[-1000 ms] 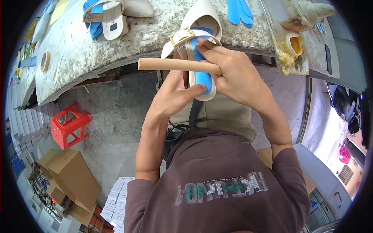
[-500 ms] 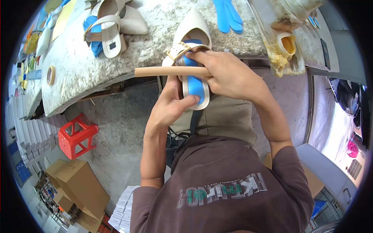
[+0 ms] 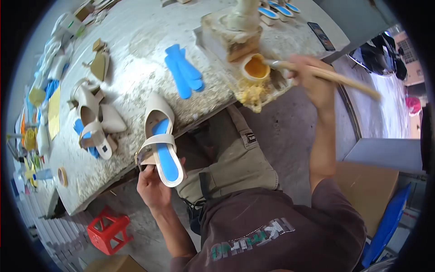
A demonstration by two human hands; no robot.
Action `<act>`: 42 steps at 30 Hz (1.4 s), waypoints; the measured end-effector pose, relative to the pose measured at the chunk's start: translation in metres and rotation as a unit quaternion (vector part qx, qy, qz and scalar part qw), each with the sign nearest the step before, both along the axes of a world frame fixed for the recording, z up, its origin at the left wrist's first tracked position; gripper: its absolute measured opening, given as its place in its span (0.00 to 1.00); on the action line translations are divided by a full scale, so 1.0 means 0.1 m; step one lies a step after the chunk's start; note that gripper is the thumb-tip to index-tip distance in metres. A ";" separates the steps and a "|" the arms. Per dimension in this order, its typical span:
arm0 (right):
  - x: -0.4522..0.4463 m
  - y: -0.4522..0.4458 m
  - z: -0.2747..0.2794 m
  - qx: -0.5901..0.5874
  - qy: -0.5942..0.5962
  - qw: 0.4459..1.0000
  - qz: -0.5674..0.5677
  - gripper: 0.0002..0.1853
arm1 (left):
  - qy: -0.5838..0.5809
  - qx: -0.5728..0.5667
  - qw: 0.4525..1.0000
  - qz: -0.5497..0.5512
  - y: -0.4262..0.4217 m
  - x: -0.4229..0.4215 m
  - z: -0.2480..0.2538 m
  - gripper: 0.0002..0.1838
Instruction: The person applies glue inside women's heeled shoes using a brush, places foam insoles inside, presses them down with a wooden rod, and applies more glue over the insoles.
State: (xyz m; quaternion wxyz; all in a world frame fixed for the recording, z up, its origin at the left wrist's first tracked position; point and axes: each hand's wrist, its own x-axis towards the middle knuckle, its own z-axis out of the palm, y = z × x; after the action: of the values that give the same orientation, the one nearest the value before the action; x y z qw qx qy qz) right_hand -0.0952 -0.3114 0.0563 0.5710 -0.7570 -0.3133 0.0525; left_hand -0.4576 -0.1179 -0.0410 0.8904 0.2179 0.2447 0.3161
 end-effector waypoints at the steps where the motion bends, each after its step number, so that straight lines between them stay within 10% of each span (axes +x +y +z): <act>1: 0.06 0.03 0.00 -0.039 0.031 0.998 0.028 0.14 | 0.026 0.003 1.000 -0.001 -0.02 0.03 0.02 0.28; 7: 0.00 -0.19 0.36 0.132 -0.026 0.990 0.049 0.10 | 0.132 0.024 0.991 0.023 0.00 0.42 0.13 0.26; 10: 0.17 -0.31 0.25 -0.044 0.061 0.991 0.113 0.11 | 0.149 0.105 0.983 -0.022 0.11 0.32 -0.10 0.28; 11: 0.18 -0.49 0.39 0.098 0.057 0.978 0.174 0.14 | 0.193 0.164 0.967 0.000 0.07 0.33 -0.12 0.29; 16: 0.54 -0.44 -0.10 0.089 0.227 0.970 -0.022 0.15 | 0.180 0.055 0.982 0.037 -0.26 0.53 0.05 0.32; 18: 0.18 -0.50 -0.21 0.269 0.268 0.921 0.087 0.12 | 0.207 0.116 0.970 0.048 -0.15 0.52 -0.11 0.27; 19: -0.09 -0.39 -0.21 0.273 0.071 0.956 0.080 0.10 | 0.240 0.103 0.961 0.093 -0.18 0.51 -0.12 0.21; 21: -0.68 -0.13 -0.08 0.220 -0.220 0.939 0.144 0.08 | 0.326 0.163 0.927 0.094 -0.21 0.47 -0.11 0.17; 23: -1.05 0.18 0.07 0.088 -0.137 0.925 0.342 0.07 | 0.360 0.260 0.895 0.040 -0.21 0.51 0.01 0.21; 25: -1.51 0.67 -0.12 0.098 -0.064 0.938 0.326 0.06 | 0.342 0.280 0.896 0.040 -0.21 0.57 0.08 0.21; 30: -1.61 1.39 -0.86 0.198 -0.304 0.911 0.195 0.05 | 0.192 0.249 0.949 0.017 -0.11 0.52 -0.03 0.28; 38: -1.81 0.56 -0.21 -0.076 -0.050 0.954 0.284 0.04 | 0.311 0.438 0.843 0.004 0.04 0.18 -0.48 0.23; 42: -1.85 0.37 -0.13 -0.007 -0.044 0.955 0.294 0.05 | 0.233 0.346 0.907 0.050 0.03 0.24 -0.49 0.22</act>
State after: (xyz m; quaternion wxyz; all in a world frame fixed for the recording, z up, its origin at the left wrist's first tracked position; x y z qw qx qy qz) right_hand -0.2797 -0.2741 0.0434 0.5104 -0.6369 -0.5467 0.1872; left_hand -0.4332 -0.1148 -0.0902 0.6598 0.5672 0.3308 0.3654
